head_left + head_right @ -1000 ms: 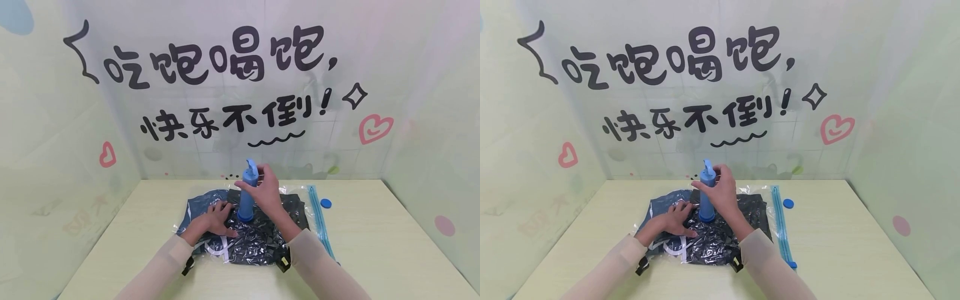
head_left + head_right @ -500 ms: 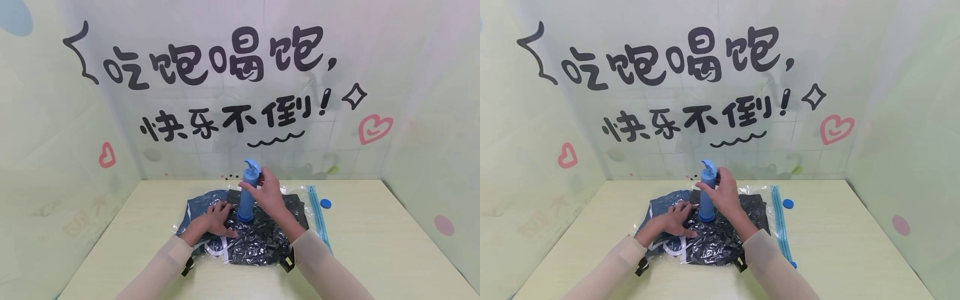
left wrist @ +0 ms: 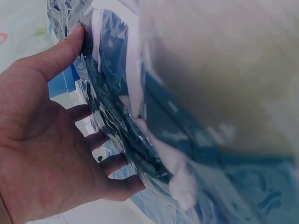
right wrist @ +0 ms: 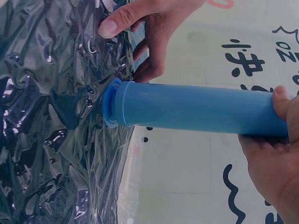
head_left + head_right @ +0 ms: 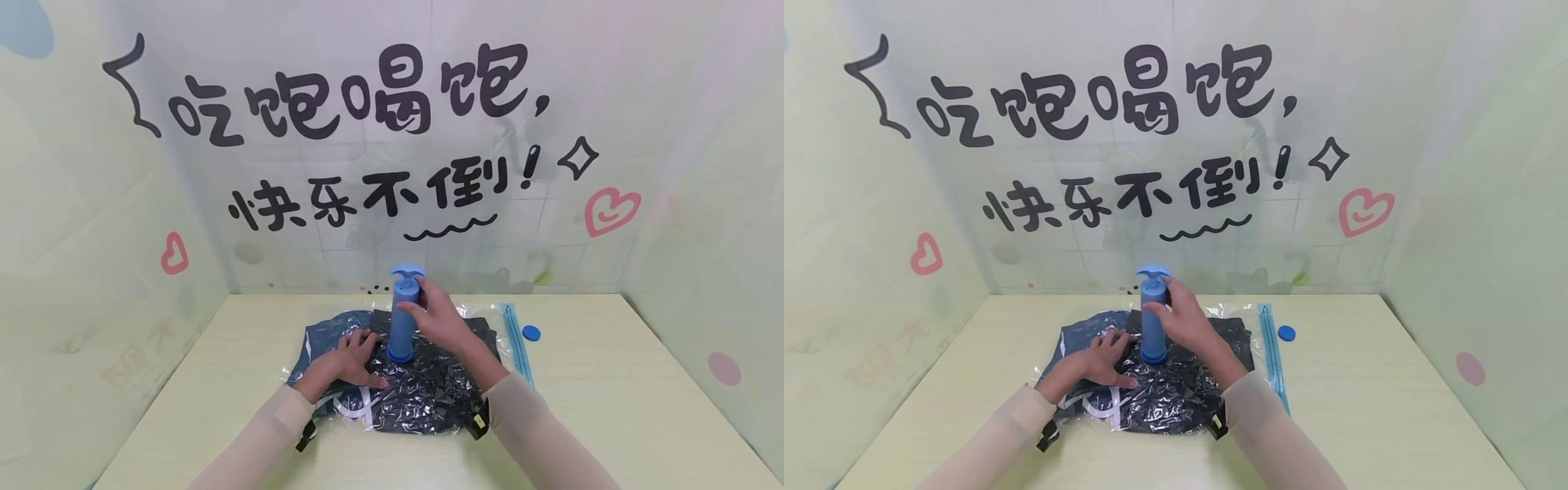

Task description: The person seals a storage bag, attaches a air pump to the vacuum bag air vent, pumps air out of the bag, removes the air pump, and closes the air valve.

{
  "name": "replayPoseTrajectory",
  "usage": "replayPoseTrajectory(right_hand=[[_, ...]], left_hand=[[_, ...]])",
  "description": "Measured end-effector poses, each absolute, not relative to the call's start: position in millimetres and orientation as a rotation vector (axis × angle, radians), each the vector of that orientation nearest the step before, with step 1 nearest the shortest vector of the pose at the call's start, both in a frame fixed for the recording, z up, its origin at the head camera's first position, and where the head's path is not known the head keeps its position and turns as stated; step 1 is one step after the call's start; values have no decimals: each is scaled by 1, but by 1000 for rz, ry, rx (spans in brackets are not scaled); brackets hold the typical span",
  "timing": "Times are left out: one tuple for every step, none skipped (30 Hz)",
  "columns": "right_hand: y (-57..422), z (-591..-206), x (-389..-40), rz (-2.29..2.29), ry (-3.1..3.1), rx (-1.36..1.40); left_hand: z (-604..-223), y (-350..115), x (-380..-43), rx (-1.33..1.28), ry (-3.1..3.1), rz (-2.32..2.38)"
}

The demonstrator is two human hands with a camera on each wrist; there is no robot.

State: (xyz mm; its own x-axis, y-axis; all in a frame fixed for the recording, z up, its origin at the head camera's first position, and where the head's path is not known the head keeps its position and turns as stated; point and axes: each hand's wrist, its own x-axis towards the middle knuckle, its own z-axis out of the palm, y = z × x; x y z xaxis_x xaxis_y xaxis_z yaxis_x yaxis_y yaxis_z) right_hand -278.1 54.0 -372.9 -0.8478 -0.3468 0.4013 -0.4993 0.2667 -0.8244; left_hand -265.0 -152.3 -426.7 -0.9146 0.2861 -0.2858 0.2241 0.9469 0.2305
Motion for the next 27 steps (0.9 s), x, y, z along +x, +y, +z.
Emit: replayPoseTrajectory(right_hand=[[55, -372, -278, 1652, -2394, 834], [56, -372, -278, 1664, -2407, 858], [57, -371, -278, 1674, -2418, 877], [59, -370, -278, 1682, -2427, 895], [60, -370, -278, 1684, -2434, 911], [61, -369, -278, 1682, -2442, 922], [62, -369, -279, 1685, -2446, 933], [63, -369, -279, 1683, -2448, 943], [64, -369, -280, 1682, -2448, 957], [65, -369, -280, 1680, -2448, 968], [65, -369, -280, 1680, -2447, 974], [65, -369, -281, 1681, -2444, 980], [65, -370, -281, 1690, -2435, 984], [65, -370, -281, 1700, -2428, 984], [65, -371, -281, 1709, -2418, 979], [65, -372, -280, 1722, -2406, 972], [64, -373, -280, 1737, -2390, 964], [63, -374, -280, 1742, -2379, 944], [61, -375, -280, 1750, -2370, 909], [60, -377, -279, 1747, -2367, 861], [58, -378, -278, 1740, -2362, 808], [56, -379, -277, 1736, -2356, 753], [54, -381, -276, 1730, -2348, 693], [52, -382, -276, 1717, -2340, 631], [49, -383, -274, 1712, -2324, 576], [46, -384, -273, 1699, -2304, 531], [43, -385, -272, 1686, -2281, 495]], left_hand=[[-427, -152, -265, 379, 2783, 276], [-428, -152, -265, 381, 2783, 273], [-428, -152, -265, 383, 2782, 272], [-428, -152, -265, 386, 2781, 273], [-429, -152, -265, 388, 2781, 274], [-430, -152, -265, 389, 2781, 274], [-430, -152, -265, 390, 2780, 275], [-430, -152, -265, 389, 2780, 276], [-430, -152, -265, 388, 2781, 276], [-430, -152, -265, 387, 2783, 277], [-429, -152, -265, 385, 2785, 276], [-429, -152, -264, 383, 2786, 274], [-428, -152, -264, 381, 2788, 273], [-427, -152, -264, 379, 2789, 272], [-427, -152, -264, 378, 2789, 271], [-427, -151, -264, 377, 2788, 272], [-426, -151, -264, 375, 2787, 269], [-426, -151, -264, 372, 2785, 269], [-426, -151, -264, 371, 2780, 264], [-427, -151, -264, 370, 2778, 266], [-427, -151, -265, 370, 2777, 267], [-427, -151, -265, 372, 2776, 268], [-428, -151, -265, 371, 2772, 261], [-429, -151, -266, 369, 2772, 257], [-431, -151, -267, 366, 2769, 253], [-432, -152, -268, 365, 2773, 258], [-433, -152, -268, 366, 2772, 251]])
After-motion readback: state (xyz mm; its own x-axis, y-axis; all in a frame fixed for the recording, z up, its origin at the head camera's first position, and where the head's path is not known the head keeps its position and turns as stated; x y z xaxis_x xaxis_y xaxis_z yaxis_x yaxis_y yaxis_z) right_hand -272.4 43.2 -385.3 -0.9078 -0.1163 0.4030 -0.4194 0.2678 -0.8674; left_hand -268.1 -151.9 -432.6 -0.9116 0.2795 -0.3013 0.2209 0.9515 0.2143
